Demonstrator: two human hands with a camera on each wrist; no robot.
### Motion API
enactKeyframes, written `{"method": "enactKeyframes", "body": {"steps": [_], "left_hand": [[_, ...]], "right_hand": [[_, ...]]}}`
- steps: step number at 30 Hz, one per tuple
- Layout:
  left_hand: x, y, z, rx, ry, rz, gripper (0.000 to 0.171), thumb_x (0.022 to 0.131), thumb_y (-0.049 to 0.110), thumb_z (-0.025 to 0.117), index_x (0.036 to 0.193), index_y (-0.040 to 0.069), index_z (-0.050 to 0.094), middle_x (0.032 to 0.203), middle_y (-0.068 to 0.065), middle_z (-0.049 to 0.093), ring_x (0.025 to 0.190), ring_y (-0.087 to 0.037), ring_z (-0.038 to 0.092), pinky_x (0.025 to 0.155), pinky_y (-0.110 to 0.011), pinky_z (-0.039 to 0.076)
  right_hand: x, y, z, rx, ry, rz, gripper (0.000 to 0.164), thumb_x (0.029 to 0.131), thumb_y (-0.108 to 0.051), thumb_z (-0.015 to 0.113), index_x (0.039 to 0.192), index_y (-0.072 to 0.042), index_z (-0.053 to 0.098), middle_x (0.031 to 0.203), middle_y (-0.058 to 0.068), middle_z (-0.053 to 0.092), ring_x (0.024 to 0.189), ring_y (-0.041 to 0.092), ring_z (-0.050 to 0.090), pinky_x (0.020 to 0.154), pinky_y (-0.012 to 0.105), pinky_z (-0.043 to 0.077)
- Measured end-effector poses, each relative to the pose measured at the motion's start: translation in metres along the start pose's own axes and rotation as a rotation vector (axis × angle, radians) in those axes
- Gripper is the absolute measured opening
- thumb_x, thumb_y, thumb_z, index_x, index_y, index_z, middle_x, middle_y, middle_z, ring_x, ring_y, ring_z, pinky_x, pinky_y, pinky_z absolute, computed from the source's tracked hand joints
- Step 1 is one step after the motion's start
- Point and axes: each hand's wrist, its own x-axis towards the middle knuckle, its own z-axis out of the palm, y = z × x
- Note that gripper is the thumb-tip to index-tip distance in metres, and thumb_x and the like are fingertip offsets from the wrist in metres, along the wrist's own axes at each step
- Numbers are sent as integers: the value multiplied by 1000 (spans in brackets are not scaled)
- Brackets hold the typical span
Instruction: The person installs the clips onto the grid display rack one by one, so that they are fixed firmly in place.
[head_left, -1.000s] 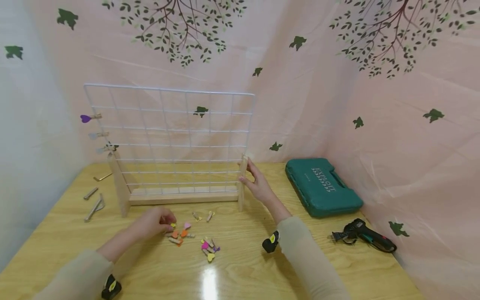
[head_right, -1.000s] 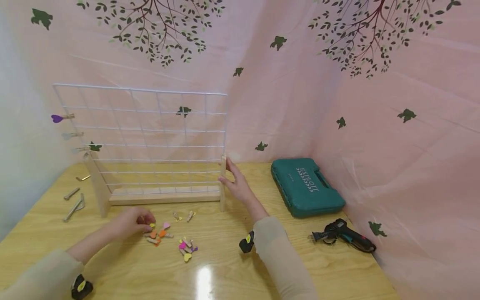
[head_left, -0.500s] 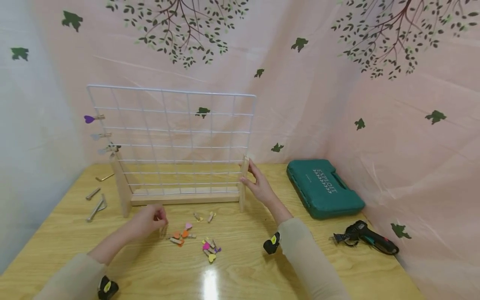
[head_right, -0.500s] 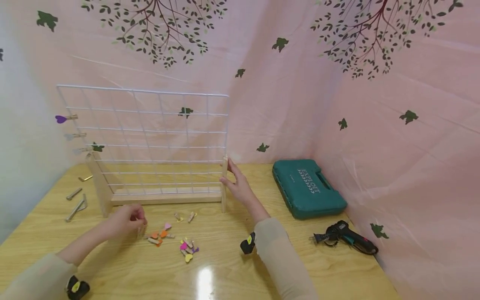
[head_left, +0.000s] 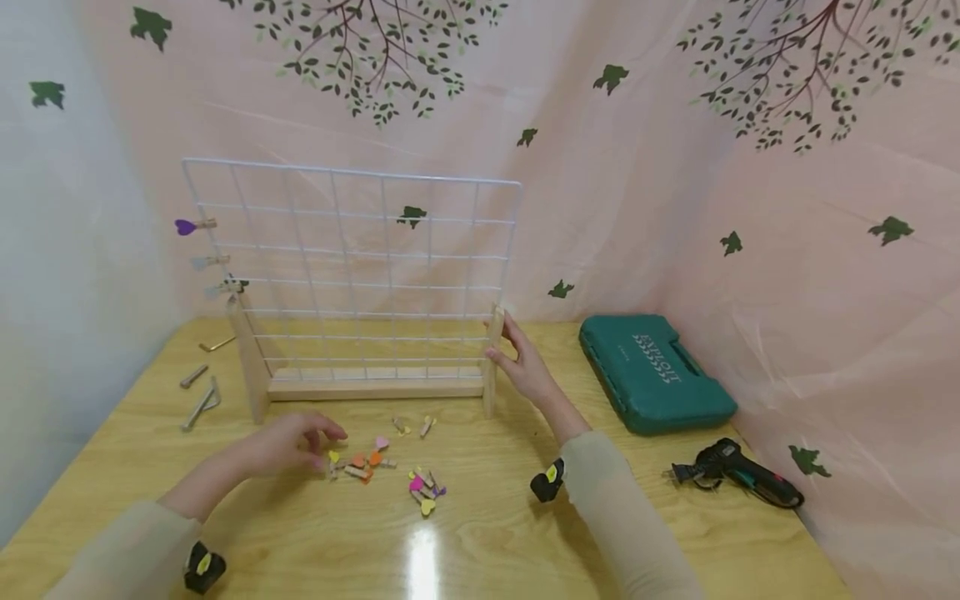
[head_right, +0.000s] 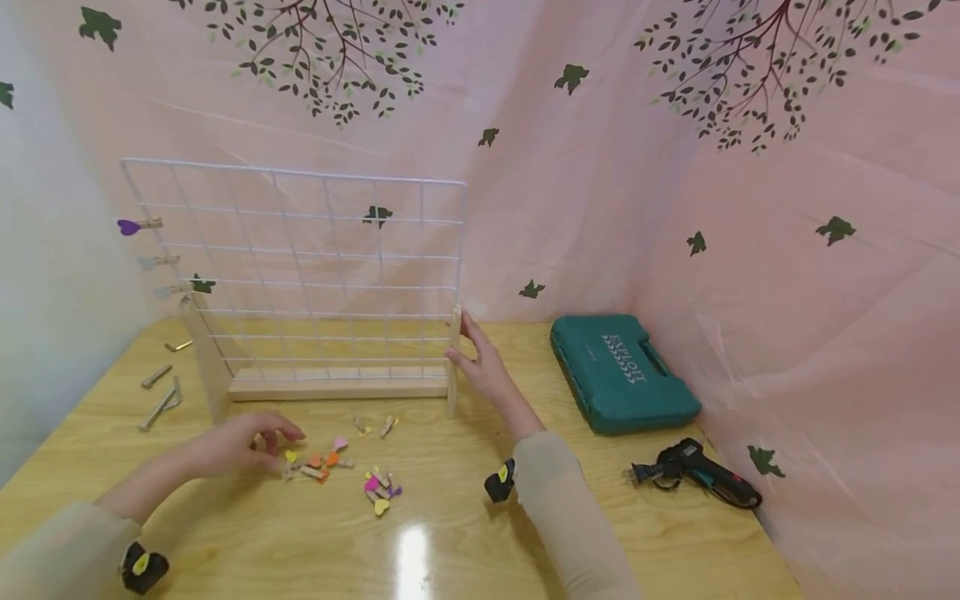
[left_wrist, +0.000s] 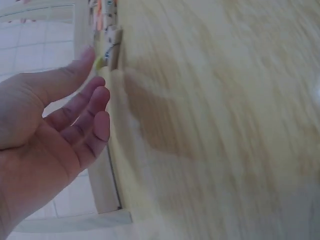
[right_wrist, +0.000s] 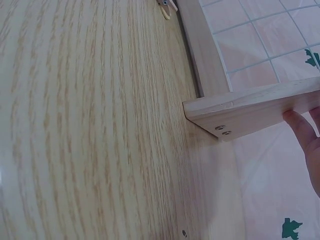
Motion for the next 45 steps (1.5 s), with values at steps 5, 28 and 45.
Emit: {"method": "enactKeyframes", "body": {"steps": [5,28,45], "left_hand": [[7,-8,7,1,-21,10,31,76,21,69,102,7,62,96,-6,61,78,-9,55,66,-23,47],[-4,-1,4,-29,55,10,6,81,13,64,85,11,62,76,3,57,67,-2,50,58,-21,44],[-38,85,-169,-406,1296,-74,29,69,13,74,95,3,68,77,13,67,66,-1,60,61,-8,45]], "right_hand": [[1,1,-2,3,4,0,65,88,-7,54,143,-11,18,135,17,41,126,28,34,103,48,23],[-3,-2,-2,13,-1,-2,66,88,-5,53,143,-10,17,135,17,40,126,31,33,102,50,25],[-3,-4,-2,51,9,0,65,87,-3,53,142,-9,19,133,20,41,126,31,34,98,49,31]]}}
